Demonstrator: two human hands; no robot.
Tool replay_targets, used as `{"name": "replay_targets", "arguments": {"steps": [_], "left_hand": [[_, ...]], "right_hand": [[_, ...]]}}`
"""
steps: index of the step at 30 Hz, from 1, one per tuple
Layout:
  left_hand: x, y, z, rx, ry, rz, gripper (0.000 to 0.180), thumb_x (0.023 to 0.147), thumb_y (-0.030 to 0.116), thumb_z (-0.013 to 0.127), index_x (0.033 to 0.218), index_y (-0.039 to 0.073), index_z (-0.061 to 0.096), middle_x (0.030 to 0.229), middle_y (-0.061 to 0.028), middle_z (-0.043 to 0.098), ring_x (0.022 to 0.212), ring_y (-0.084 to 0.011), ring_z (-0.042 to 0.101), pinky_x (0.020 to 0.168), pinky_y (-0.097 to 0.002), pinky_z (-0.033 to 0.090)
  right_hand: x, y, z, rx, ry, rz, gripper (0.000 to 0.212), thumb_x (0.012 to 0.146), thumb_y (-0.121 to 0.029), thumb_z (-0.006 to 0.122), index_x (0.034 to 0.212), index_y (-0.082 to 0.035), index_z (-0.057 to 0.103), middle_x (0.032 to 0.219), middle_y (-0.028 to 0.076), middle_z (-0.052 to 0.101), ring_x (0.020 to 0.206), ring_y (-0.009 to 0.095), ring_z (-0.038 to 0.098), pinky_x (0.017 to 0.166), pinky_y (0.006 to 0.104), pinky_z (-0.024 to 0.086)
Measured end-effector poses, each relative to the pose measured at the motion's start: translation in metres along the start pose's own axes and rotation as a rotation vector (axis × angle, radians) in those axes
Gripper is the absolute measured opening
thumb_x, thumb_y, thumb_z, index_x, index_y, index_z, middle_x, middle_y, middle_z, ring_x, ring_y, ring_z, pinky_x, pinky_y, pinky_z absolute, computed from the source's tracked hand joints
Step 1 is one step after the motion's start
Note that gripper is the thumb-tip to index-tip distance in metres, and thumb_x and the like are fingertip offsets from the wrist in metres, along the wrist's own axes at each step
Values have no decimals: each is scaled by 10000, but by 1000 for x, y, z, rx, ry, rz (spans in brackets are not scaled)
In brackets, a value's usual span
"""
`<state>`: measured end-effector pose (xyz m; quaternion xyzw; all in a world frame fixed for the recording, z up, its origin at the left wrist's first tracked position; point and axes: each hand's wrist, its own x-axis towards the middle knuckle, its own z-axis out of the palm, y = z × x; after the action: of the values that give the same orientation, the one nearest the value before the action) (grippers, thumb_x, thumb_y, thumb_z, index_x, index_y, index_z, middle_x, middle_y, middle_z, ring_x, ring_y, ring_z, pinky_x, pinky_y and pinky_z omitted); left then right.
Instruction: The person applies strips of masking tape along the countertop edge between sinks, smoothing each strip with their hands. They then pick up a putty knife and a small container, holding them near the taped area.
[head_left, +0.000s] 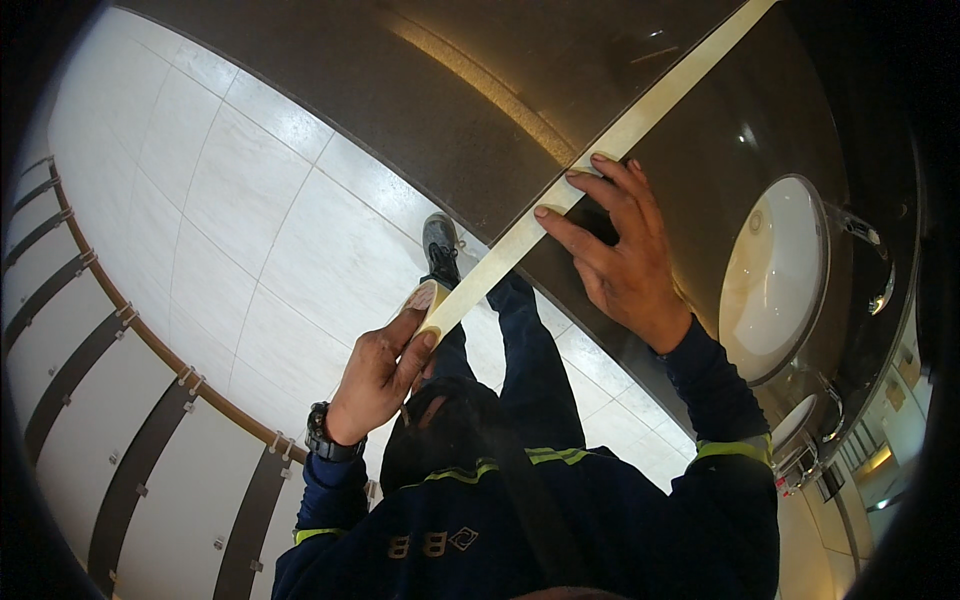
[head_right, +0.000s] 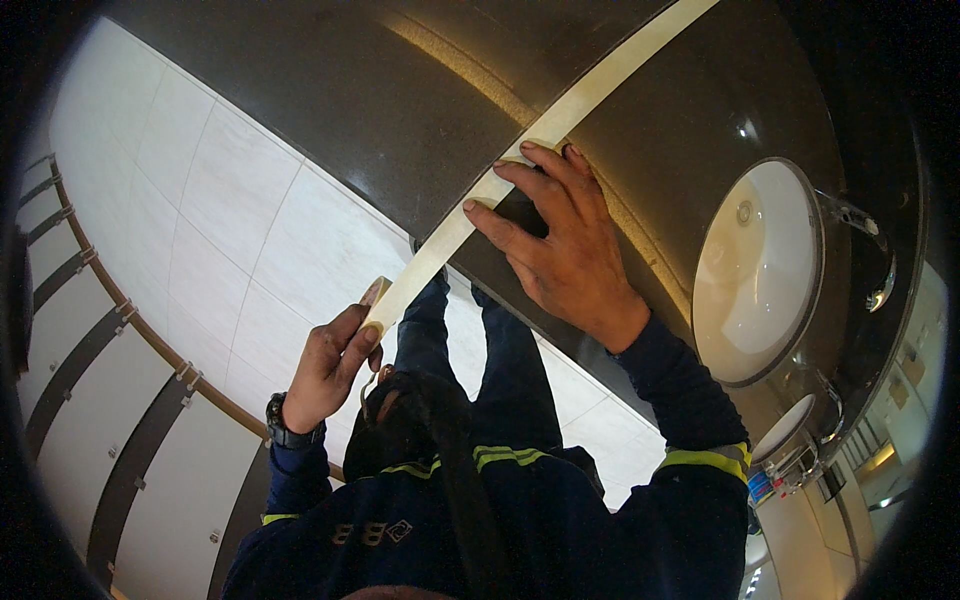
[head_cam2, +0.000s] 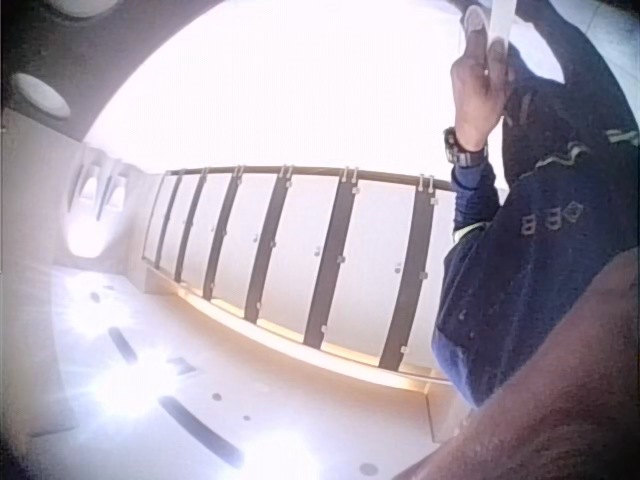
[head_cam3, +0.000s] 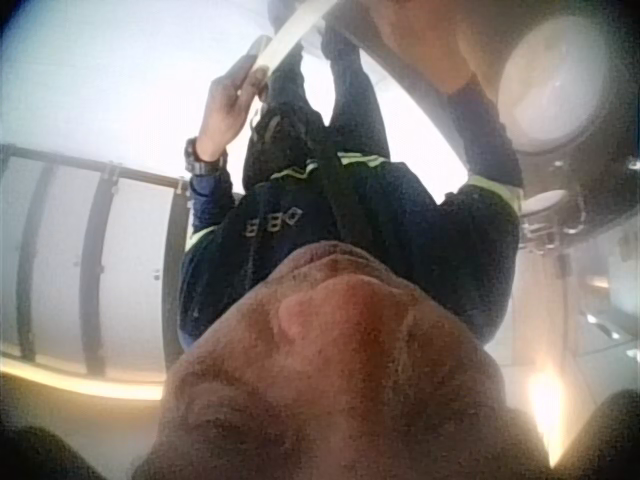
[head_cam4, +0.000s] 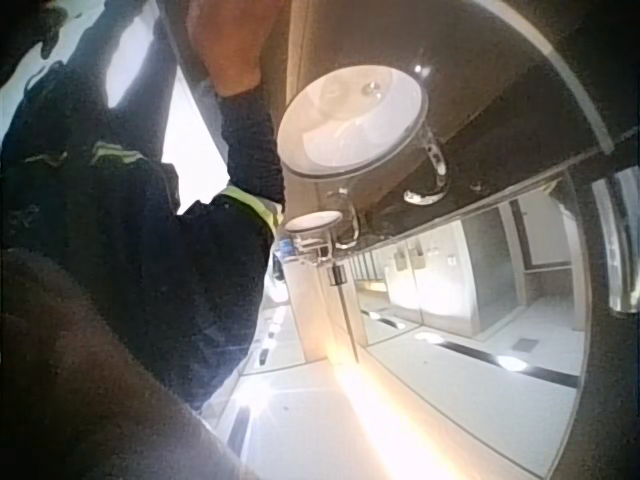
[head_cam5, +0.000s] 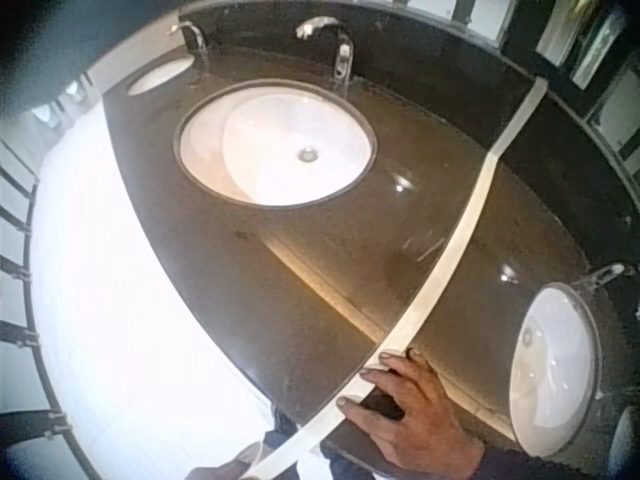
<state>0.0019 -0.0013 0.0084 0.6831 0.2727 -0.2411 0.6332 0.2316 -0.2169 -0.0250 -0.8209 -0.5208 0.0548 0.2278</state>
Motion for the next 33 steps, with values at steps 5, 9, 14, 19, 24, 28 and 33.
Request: {"name": "replay_targets", "arguments": {"steps": [5, 9, 14, 19, 24, 28, 33], "left_hand": [[1, -11, 2, 21, 23, 103, 370, 1107, 241, 494, 1313, -53, 585, 640, -80, 603, 525, -145, 576, 520, -304, 462], [2, -11, 3, 4, 34, 116, 368, 1107, 245, 495, 1282, -64, 590, 643, -83, 605, 533, -152, 587, 528, -301, 469], [4, -12, 2, 26, 43, 126, 332, 1104, 221, 496, 1240, -65, 598, 645, -83, 608, 530, -149, 591, 527, -302, 472], [0, 0, 1, -8, 10, -17, 342, 1105, 219, 493, 1131, -101, 612, 746, -85, 584, 671, -138, 574, 628, -307, 467], [4, -4, 2, -11, 50, 11, 319, 1106, 203, 487, 1116, -89, 614, 739, -74, 582, 673, -130, 572, 629, -298, 459], [18, -12, 2, 51, 66, 34, 308, 1107, 194, 483, 1126, -81, 620, 769, -72, 593, 678, -135, 573, 641, -299, 466], [29, -39, 8, -61, 67, 65, 303, 1105, 185, 485, 1164, -78, 623, 833, -80, 607, 710, -138, 574, 659, -304, 479]], "right_hand": [[0, 0, 1, -8, -9, 2, 550, 771, -78, 795, 1253, -331, 716, 1371, 82, 572, 1390, 332, 449, 1224, 564, 310], [0, -1, 1, -15, -13, -1, 556, 767, -75, 796, 1253, -332, 717, 1373, 83, 568, 1393, 333, 444, 1219, 565, 314], [1, -1, -1, -29, -11, -2, 545, 773, -79, 789, 1253, -328, 715, 1362, 83, 574, 1381, 333, 456, 1211, 564, 322], [2, -1, -1, -28, -1, -14, 516, 783, -98, 786, 1240, -327, 717, 1357, 73, 579, 1367, 323, 470, 1206, 563, 327], [2, -2, 1, -52, -9, -9, 480, 803, -125, 781, 1231, -332, 717, 1369, 69, 577, 1367, 320, 474, 1220, 561, 297], [-2, -2, 0, -51, -43, -16, 538, 823, -132, 771, 1315, -321, 662, 1413, 49, 566, 1412, 286, 454, 1236, 558, 261], [4, 39, -27, -139, -114, 45, 564, 902, -172, 692, 1447, -257, 575, 1524, 38, 514, 1466, 235, 429, 1249, 548, 236]]}}
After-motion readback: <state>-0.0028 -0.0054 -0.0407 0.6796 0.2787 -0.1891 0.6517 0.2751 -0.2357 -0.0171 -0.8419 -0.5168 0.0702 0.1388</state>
